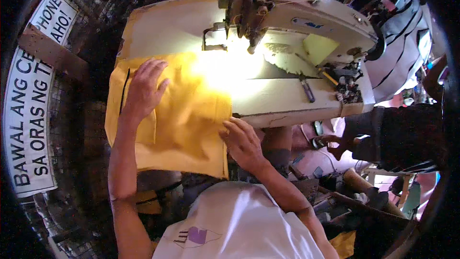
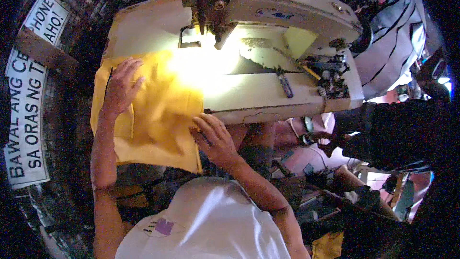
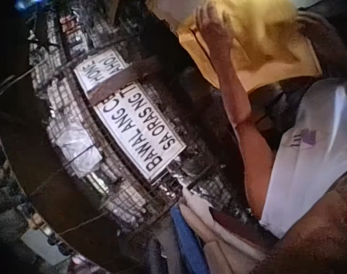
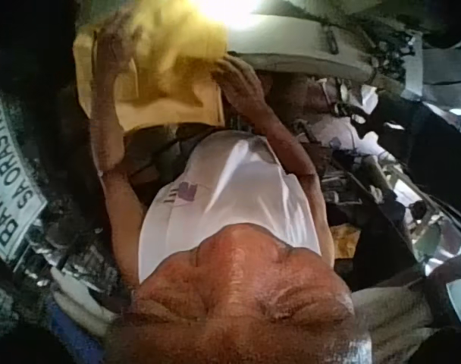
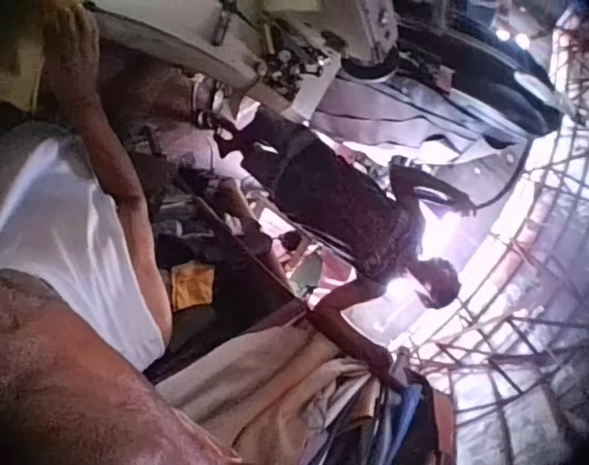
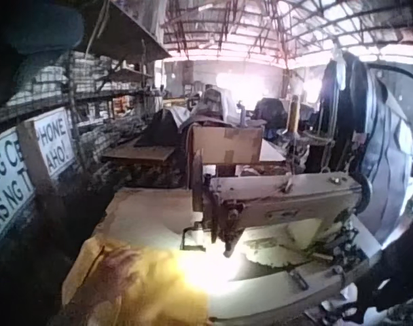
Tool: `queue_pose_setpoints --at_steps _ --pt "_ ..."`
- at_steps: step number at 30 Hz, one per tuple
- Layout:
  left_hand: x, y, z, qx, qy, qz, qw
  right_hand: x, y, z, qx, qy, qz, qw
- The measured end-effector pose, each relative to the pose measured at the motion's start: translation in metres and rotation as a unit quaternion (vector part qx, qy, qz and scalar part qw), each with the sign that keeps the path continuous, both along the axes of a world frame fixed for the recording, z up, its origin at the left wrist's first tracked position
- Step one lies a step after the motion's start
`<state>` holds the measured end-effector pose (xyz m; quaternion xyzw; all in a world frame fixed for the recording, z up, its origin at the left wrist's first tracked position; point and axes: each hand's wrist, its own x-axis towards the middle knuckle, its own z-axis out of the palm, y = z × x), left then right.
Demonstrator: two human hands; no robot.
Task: The recorder is using an industrial sewing machine to sew and assemble a yellow fabric tote bag.
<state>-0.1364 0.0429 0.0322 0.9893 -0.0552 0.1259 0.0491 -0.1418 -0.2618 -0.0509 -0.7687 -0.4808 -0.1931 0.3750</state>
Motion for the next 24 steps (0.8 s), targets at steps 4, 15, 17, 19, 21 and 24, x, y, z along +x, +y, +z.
queue_pose_setpoints --at_steps 4,15,17,19,21,24 --pt "-0.001 0.009 -0.027 0.031 -0.047 0.004 0.998 -0.024 -0.002 -0.018 0.020 0.087 -0.061 0.994" --pt "0.047 -0.039 -0.048 -0.134 0.020 -0.117 0.984 -0.038 0.012 -0.002 0.171 0.551 -0.041 0.816" --pt "0.049 -0.035 -0.047 -0.116 0.025 -0.138 0.983 -0.037 0.016 -0.005 0.156 0.547 -0.017 0.822" --pt "0.048 -0.032 -0.050 -0.095 0.004 -0.159 0.983 -0.035 0.014 0.016 0.144 0.514 -0.015 0.845" --pt "0.046 -0.037 -0.045 -0.063 0.020 -0.162 0.985 -0.033 0.012 0.018 0.132 0.477 -0.010 0.869" --pt "0.047 -0.044 -0.038 -0.024 0.033 -0.172 0.984 -0.031 0.011 0.001 0.132 0.541 0.000 0.831"
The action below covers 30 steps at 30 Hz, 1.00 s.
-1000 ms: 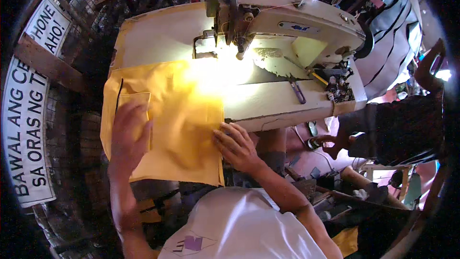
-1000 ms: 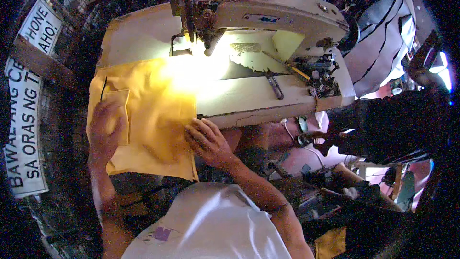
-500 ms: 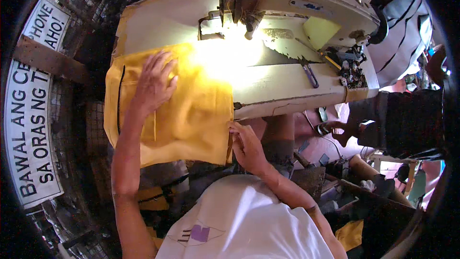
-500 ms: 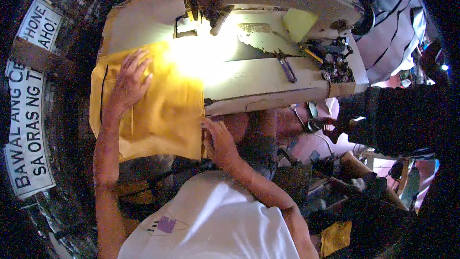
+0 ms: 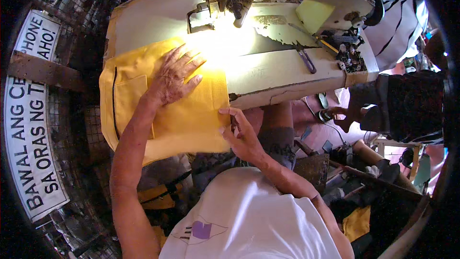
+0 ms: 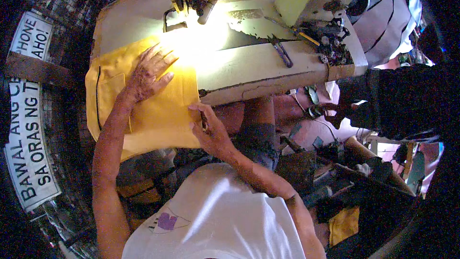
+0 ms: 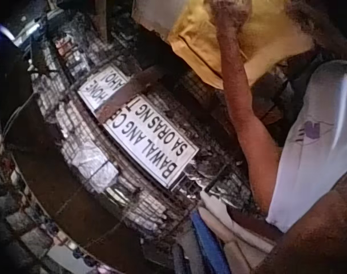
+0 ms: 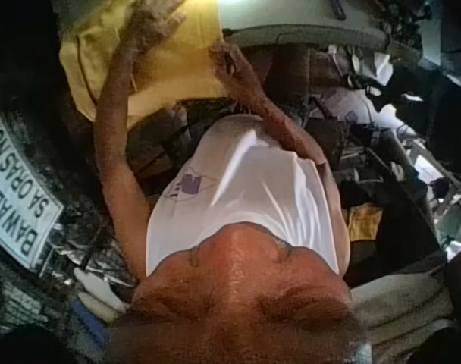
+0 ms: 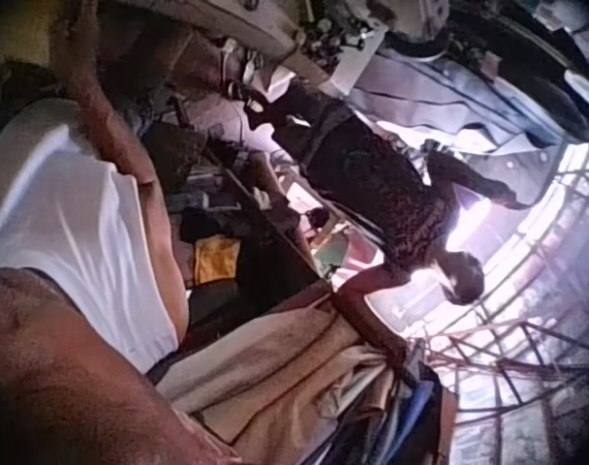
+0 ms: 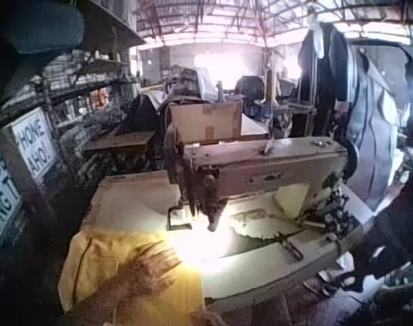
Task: The recorder is using an industrial sewing machine to sew and assemble a yellow fabric tote bag.
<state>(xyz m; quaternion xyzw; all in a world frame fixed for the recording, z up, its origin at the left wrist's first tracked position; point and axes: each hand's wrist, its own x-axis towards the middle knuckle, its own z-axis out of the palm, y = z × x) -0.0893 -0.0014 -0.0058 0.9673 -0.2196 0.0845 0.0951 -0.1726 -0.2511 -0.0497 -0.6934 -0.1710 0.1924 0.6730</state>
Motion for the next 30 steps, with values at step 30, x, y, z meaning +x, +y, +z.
queue_pose_setpoints --at_steps 30 --pt "0.012 -0.040 0.010 -0.019 -0.036 0.054 0.998 0.053 -0.028 0.038 -0.273 -0.558 0.115 0.775"
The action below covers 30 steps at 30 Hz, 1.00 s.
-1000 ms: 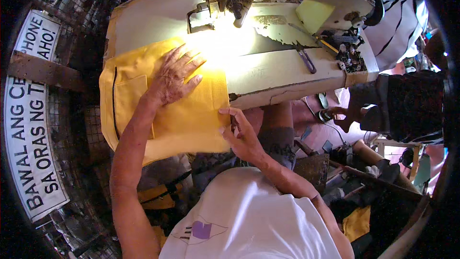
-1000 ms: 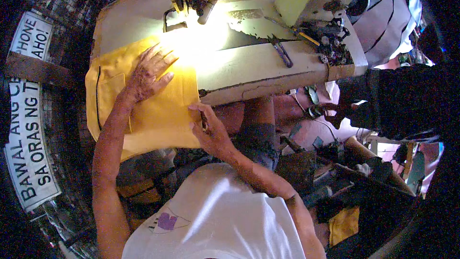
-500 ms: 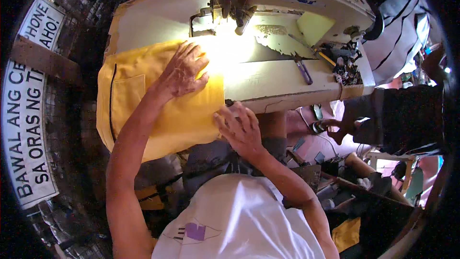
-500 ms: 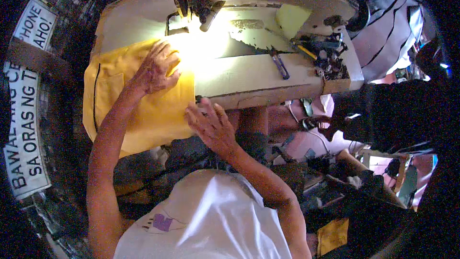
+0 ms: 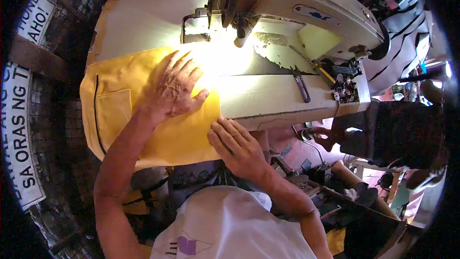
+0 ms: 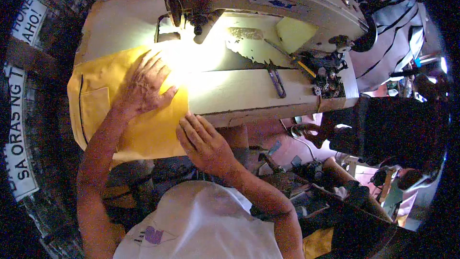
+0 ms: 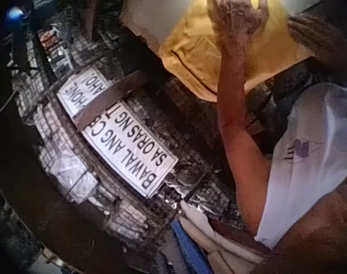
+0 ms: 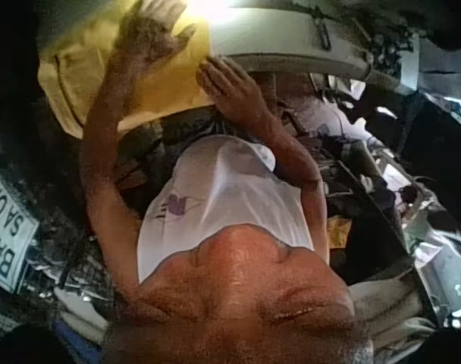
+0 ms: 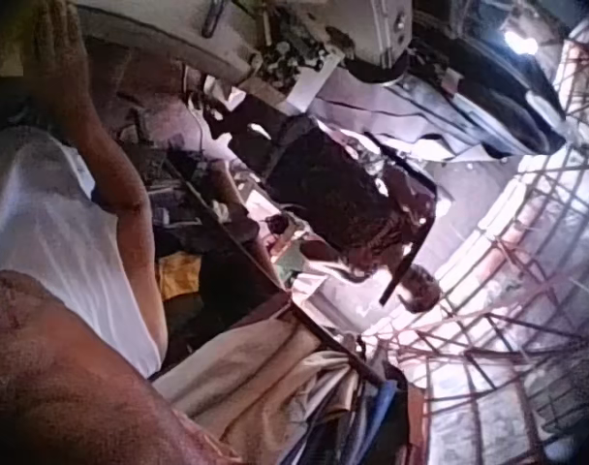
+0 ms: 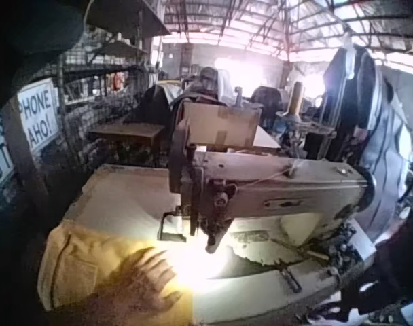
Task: The recorder is using an industrial sewing machine to sew and assemble a yellow fabric tote bag.
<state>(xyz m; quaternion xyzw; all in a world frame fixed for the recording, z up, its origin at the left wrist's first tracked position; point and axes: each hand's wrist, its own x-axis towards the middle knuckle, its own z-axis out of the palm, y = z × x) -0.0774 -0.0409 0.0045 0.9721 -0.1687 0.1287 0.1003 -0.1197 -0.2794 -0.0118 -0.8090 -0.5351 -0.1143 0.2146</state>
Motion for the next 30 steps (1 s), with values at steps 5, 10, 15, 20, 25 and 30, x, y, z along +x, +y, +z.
queue_pose_setpoints --at_steps 5,10,15,20,25,30 --pt "0.016 0.007 -0.002 0.030 0.013 -0.007 0.999 0.007 0.009 -0.001 0.026 0.038 -0.025 0.999" --pt "0.030 0.015 -0.002 -0.026 -0.006 -0.016 1.000 0.022 0.015 -0.005 0.038 0.034 -0.035 0.998" --pt "0.041 0.016 0.008 -0.060 -0.001 -0.011 0.998 0.036 0.020 -0.010 0.054 0.061 -0.044 0.996" --pt "0.057 0.034 -0.017 -0.039 0.007 -0.051 0.998 0.045 0.030 -0.011 0.081 0.074 -0.051 0.993" --pt "0.060 0.045 -0.012 -0.002 -0.039 -0.061 0.997 0.024 0.022 -0.011 0.119 0.140 -0.106 0.977" --pt "0.016 0.024 0.023 0.022 -0.061 -0.052 0.997 -0.053 -0.028 -0.050 0.238 0.278 -0.178 0.913"
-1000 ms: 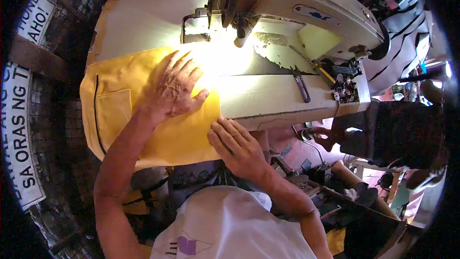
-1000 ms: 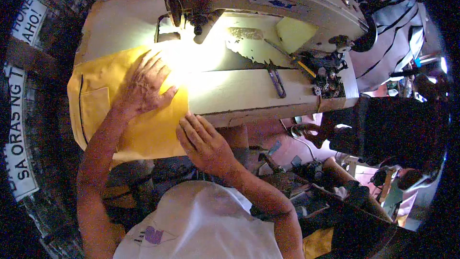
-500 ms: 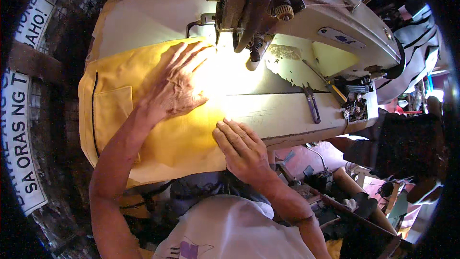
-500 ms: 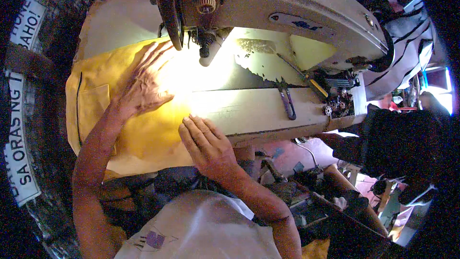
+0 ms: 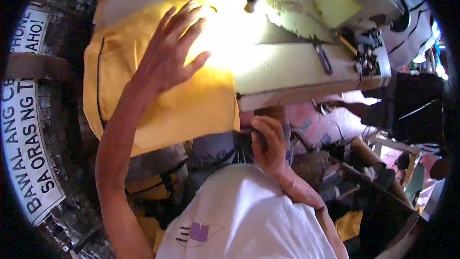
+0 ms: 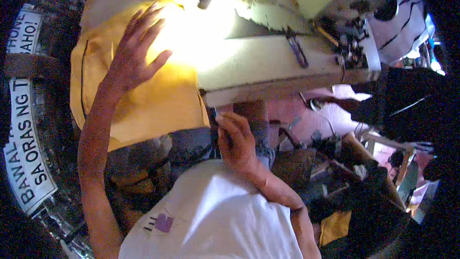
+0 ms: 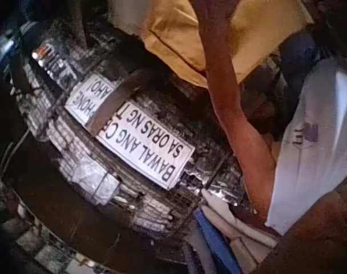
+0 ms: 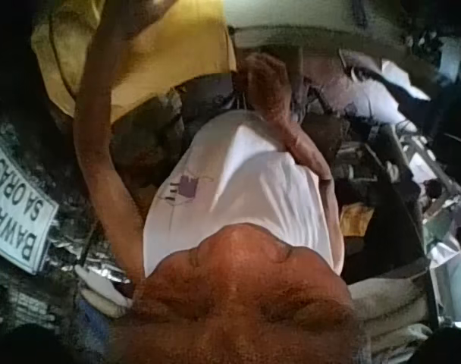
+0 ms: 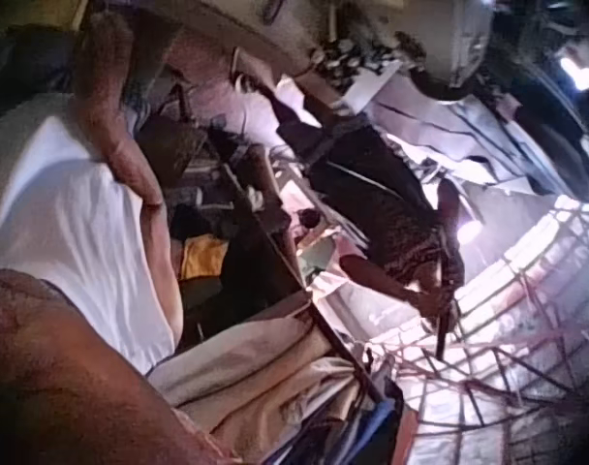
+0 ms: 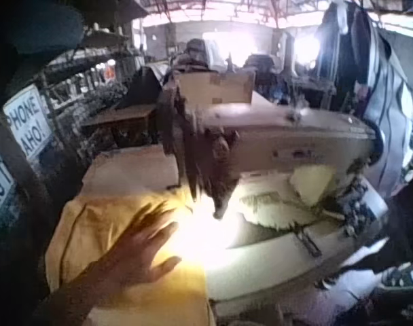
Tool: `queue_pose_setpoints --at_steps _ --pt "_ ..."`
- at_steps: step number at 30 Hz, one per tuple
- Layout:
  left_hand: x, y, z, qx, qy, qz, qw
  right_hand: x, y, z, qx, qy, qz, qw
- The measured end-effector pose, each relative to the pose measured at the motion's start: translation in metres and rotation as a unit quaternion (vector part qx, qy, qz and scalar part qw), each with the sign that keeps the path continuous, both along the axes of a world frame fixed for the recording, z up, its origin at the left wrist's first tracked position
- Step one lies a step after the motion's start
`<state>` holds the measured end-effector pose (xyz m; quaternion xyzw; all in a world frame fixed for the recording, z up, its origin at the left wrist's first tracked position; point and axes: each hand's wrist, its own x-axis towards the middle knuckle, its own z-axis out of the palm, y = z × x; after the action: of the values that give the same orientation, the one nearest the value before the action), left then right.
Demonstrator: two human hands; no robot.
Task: The recorder is using an industrial sewing machine to sew and assemble a yellow fabric tote bag.
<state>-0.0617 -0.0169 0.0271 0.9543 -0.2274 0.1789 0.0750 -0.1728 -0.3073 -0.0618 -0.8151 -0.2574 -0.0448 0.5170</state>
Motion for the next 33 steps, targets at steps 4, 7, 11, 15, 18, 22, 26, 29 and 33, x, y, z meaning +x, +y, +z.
queue_pose_setpoints --at_steps 4,7,11,15,18,22,26,29,33 --pt "-0.106 -0.043 -0.005 -0.025 0.092 -0.072 0.993 -0.001 0.000 -0.050 0.178 0.390 0.095 0.898" --pt "-0.147 -0.059 -0.030 -0.020 0.102 -0.053 0.993 0.005 0.013 -0.051 0.215 0.481 0.165 0.834" --pt "-0.166 -0.075 -0.048 -0.026 0.080 -0.027 0.996 -0.001 0.012 -0.053 0.171 0.456 0.171 0.856" --pt "-0.171 -0.078 -0.051 -0.052 0.042 -0.017 0.998 -0.004 0.008 -0.024 0.151 0.412 0.219 0.872" --pt "-0.171 -0.075 -0.045 -0.079 0.038 -0.030 0.996 -0.007 0.009 -0.009 0.170 0.431 0.203 0.863" --pt "-0.171 -0.073 -0.039 -0.090 0.004 -0.045 0.995 -0.010 0.012 -0.015 0.210 0.403 0.229 0.861" --pt "-0.175 -0.082 -0.032 -0.082 -0.029 -0.048 0.995 -0.012 0.013 -0.014 0.215 0.396 0.249 0.857" --pt "-0.174 -0.088 -0.037 -0.050 -0.009 -0.071 0.996 -0.016 0.012 -0.024 0.221 0.409 0.248 0.850" --pt "-0.174 -0.090 -0.042 -0.046 -0.028 -0.073 0.996 -0.014 0.009 -0.014 0.206 0.401 0.251 0.857"
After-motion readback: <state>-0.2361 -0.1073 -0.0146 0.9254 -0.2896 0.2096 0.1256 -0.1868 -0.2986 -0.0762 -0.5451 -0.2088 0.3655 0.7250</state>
